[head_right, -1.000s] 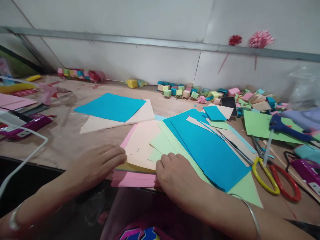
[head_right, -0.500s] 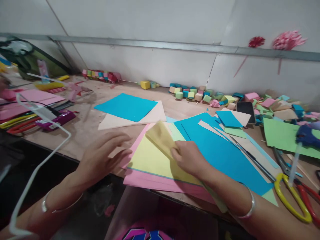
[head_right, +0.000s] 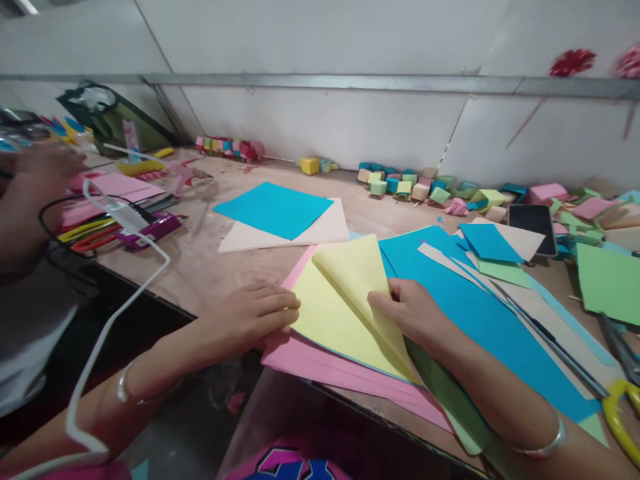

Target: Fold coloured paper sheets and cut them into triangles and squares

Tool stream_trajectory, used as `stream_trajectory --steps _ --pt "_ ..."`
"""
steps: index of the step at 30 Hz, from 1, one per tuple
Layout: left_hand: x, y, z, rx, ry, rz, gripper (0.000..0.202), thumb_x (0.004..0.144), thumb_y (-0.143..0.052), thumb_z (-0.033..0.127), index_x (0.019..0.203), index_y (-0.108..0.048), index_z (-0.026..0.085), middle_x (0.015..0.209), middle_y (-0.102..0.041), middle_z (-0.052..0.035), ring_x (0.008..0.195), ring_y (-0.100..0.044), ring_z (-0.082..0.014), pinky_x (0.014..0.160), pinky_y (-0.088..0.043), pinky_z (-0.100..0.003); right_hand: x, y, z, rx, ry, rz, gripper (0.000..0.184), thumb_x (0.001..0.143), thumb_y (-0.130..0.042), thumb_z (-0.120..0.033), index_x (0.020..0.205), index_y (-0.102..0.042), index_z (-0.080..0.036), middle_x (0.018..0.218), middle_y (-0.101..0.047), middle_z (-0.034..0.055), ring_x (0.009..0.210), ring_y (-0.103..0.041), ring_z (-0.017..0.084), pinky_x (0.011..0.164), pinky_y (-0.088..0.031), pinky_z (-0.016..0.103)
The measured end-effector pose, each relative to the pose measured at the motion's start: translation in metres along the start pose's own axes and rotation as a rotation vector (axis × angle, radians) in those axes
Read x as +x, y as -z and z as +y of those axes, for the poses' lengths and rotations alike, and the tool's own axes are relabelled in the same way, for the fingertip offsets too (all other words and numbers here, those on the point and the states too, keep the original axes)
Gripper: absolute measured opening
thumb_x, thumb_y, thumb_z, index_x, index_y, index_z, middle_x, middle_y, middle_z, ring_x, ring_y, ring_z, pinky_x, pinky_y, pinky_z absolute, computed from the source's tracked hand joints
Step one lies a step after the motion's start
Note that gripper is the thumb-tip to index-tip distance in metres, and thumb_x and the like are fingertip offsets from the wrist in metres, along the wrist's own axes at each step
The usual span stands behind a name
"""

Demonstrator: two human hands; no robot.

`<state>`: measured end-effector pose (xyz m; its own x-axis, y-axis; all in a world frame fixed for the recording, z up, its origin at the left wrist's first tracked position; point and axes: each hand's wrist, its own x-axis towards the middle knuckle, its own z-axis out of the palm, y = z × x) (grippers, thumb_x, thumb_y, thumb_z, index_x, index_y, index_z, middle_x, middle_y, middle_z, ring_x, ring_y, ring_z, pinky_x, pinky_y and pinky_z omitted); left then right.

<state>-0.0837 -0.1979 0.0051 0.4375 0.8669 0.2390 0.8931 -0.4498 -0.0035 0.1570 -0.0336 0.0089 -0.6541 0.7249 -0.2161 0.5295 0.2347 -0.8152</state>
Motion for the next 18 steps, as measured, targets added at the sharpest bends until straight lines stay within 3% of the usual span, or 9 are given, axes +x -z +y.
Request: stream_trajectory --steps 2,4,6,7,9,11,15,18 --pt "0.004 0.001 -0.001 0.061 -0.019 0.013 0.014 0.095 -0.048 0.019 0.098 -0.062 0.017 0.096 -0.068 -0.007 0.096 -0.06 -0.0204 0.088 -0.045 -0.034 0.0 -0.003 0.003 -0.118 0.076 0.026 0.027 0.081 -0.054 -0.038 0.084 -0.066 -0.015 0.072 -0.066 0.0027 0.064 -0.059 0.018 0.05 -0.039 0.024" --pt "0.01 0.001 -0.004 0.114 0.002 0.041 0.014 0.095 -0.047 0.02 0.094 -0.061 0.016 0.095 -0.067 -0.007 0.092 -0.06 -0.0211 0.082 -0.045 -0.035 0.0 -0.009 0.007 -0.188 0.185 0.111 0.038 0.081 -0.057 -0.036 0.111 -0.062 -0.014 0.078 -0.066 0.0025 0.064 -0.058 0.016 0.053 -0.041 0.025" --pt "0.018 0.001 -0.007 0.148 0.039 0.101 0.017 0.096 -0.047 0.021 0.089 -0.061 0.016 0.09 -0.067 -0.0061 0.085 -0.06 -0.0198 0.075 -0.045 -0.032 -0.002 -0.015 0.01 -0.208 0.362 0.218 0.053 0.082 -0.058 -0.03 0.133 -0.049 -0.018 0.094 -0.066 0.0049 0.067 -0.059 0.016 0.058 -0.046 0.027" --pt "0.023 0.0 -0.008 0.158 0.055 0.132 0.019 0.096 -0.045 0.021 0.087 -0.061 0.016 0.088 -0.067 -0.0058 0.082 -0.06 -0.0187 0.072 -0.044 -0.03 -0.003 -0.018 0.011 -0.211 0.477 0.252 0.052 0.084 -0.056 -0.025 0.135 -0.048 -0.021 0.104 -0.064 0.0069 0.074 -0.06 0.016 0.064 -0.049 0.029" --pt "0.03 -0.001 -0.009 0.162 0.087 0.189 0.022 0.098 -0.042 0.02 0.086 -0.061 0.015 0.086 -0.066 -0.0055 0.079 -0.059 -0.0171 0.068 -0.044 -0.028 -0.007 -0.022 0.01 -0.241 0.691 0.246 0.034 0.088 -0.05 -0.019 0.119 -0.061 -0.025 0.118 -0.057 0.0092 0.091 -0.06 0.017 0.076 -0.051 0.032" --pt "0.035 -0.002 -0.008 0.14 0.112 0.235 0.023 0.098 -0.042 0.021 0.089 -0.061 0.015 0.087 -0.066 -0.0058 0.08 -0.06 -0.0168 0.067 -0.044 -0.026 -0.012 -0.023 0.006 -0.304 0.797 0.179 0.021 0.091 -0.049 -0.02 0.097 -0.069 -0.024 0.12 -0.054 0.0095 0.103 -0.057 0.019 0.083 -0.051 0.033" --pt "0.037 -0.004 -0.004 0.069 0.163 0.311 0.023 0.098 -0.043 0.025 0.09 -0.062 0.015 0.083 -0.065 -0.0052 0.074 -0.059 -0.0155 0.063 -0.044 -0.025 -0.02 -0.028 0.003 -0.432 0.794 0.072 0.017 0.085 -0.064 -0.034 0.092 -0.069 -0.02 0.126 -0.052 0.0121 0.113 -0.053 0.024 0.088 -0.052 0.038" --pt "0.035 -0.006 -0.003 0.001 0.161 0.364 0.022 0.097 -0.044 0.023 0.09 -0.062 0.014 0.081 -0.064 -0.005 0.072 -0.058 -0.0151 0.063 -0.045 -0.025 -0.022 -0.036 0.005 -0.529 0.809 0.233 0.016 0.081 -0.067 -0.03 0.091 -0.068 -0.016 0.134 -0.048 0.0175 0.117 -0.05 0.029 0.089 -0.052 0.045"
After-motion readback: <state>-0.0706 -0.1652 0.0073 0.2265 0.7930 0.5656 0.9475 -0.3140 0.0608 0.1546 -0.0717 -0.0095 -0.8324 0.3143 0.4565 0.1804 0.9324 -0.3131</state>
